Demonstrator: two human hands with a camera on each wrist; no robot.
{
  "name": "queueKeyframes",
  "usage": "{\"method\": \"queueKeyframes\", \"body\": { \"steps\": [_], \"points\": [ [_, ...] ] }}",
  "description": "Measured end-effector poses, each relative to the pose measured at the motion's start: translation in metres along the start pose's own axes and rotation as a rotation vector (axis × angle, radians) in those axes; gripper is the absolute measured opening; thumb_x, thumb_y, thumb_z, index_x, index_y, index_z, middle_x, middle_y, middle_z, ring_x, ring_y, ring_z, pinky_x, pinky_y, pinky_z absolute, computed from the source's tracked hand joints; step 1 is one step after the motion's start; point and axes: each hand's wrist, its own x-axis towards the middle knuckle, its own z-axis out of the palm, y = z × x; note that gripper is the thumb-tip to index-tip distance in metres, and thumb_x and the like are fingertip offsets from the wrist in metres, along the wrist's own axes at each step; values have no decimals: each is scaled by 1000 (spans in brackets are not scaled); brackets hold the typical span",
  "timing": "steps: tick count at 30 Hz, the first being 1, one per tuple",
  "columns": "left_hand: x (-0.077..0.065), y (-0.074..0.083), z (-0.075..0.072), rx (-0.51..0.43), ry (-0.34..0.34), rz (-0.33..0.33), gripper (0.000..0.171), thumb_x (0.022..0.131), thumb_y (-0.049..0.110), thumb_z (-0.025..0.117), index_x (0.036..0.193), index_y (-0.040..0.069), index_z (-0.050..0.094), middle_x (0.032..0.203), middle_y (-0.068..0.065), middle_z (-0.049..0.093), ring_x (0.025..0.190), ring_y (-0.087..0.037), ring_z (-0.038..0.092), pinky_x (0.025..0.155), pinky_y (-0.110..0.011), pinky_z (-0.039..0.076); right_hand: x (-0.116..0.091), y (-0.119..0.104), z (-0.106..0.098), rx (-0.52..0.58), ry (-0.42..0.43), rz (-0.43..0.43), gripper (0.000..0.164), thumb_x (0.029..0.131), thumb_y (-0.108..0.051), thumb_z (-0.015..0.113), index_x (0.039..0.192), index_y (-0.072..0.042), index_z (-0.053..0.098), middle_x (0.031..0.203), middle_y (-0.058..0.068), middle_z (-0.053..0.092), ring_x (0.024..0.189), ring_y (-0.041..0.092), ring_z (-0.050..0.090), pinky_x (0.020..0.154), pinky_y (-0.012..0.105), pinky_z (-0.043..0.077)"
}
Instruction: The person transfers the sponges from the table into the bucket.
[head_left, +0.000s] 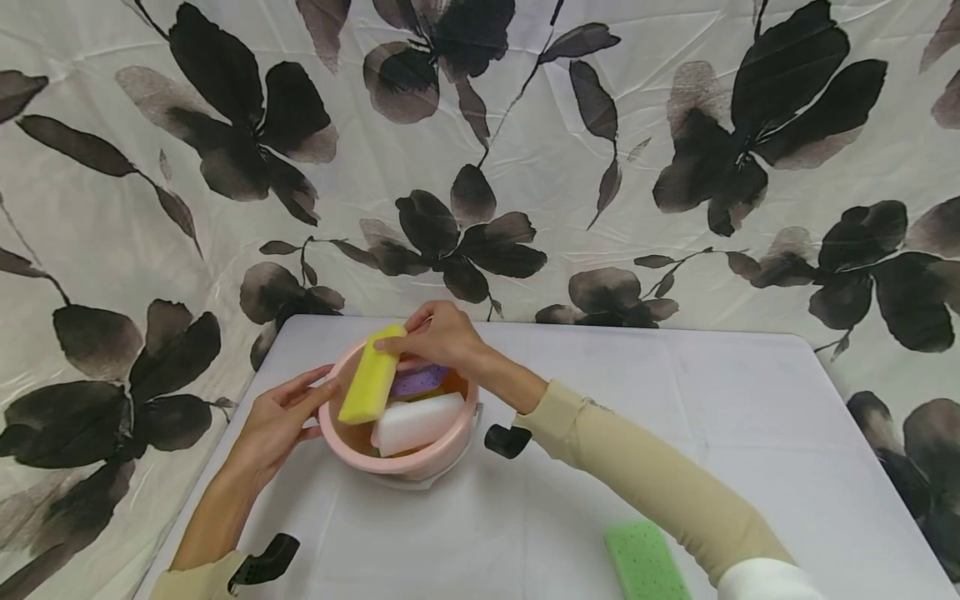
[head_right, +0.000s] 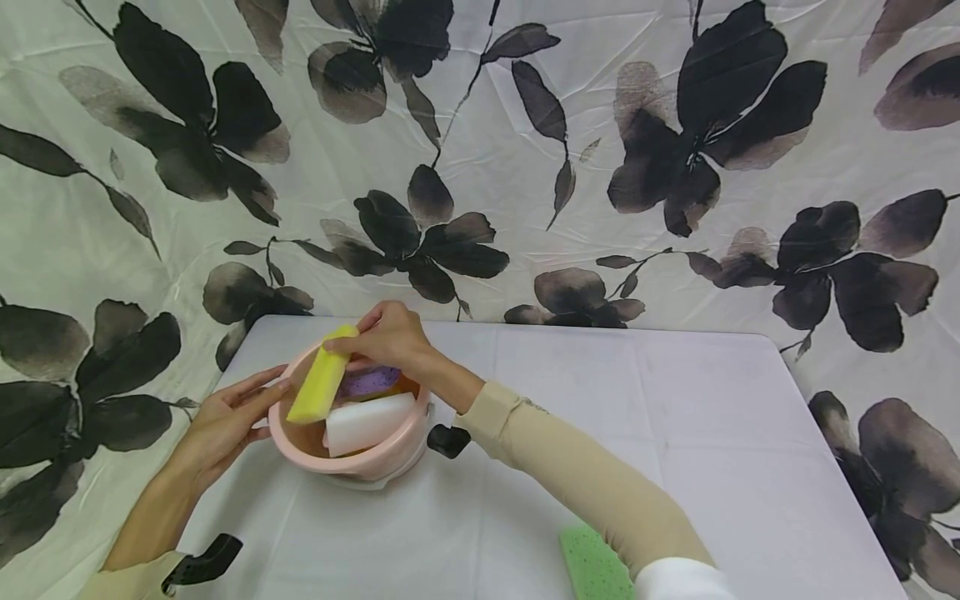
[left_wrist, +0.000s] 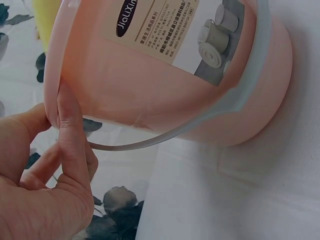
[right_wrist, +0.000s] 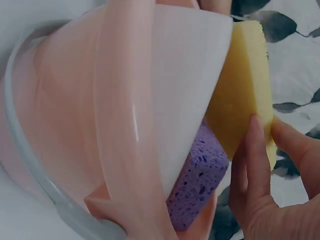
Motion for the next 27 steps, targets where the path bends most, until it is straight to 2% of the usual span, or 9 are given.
{"method": "queueKeyframes", "body": {
  "steps": [7,13,19,23,27],
  "points": [
    [0,0,0,-2,-1,-6,79,95,52,68,158,13,42,117,-2,61,93,-1,67,81,-24,60,3,2,11,-50,2,-19,34,82,-16,89,97,-1,62,87,11,68,63,23,75,59,26,61],
    [0,1,1,0,7,-26,81,94,54,68,159,14,41,131,-11,58,95,-1,65,81,-24,60,2,4,11,-61,-24,-29,33,86,-19,86,101,0,64,86,9,68,65,23,75,61,26,61],
    [0,1,2,-10,0,-25,80,95,53,68,159,14,40,139,-14,55,95,0,65,82,-24,60,-2,8,0,-135,-46,-94,33,93,-26,79,109,0,66,89,9,71,76,20,76,70,25,62],
    [0,1,2,-14,1,-19,79,95,52,68,159,14,40,136,-15,56,94,0,66,82,-24,60,-6,10,-9,-189,-63,-141,29,96,-25,74,112,-1,68,95,8,72,85,21,76,79,25,61],
    [0,0,3,-9,1,-16,79,96,52,67,160,14,39,143,-18,52,95,1,66,82,-24,60,-9,14,-16,-230,-69,-174,24,96,-19,74,113,-2,70,97,8,70,87,21,73,83,24,60]
  ]
}}
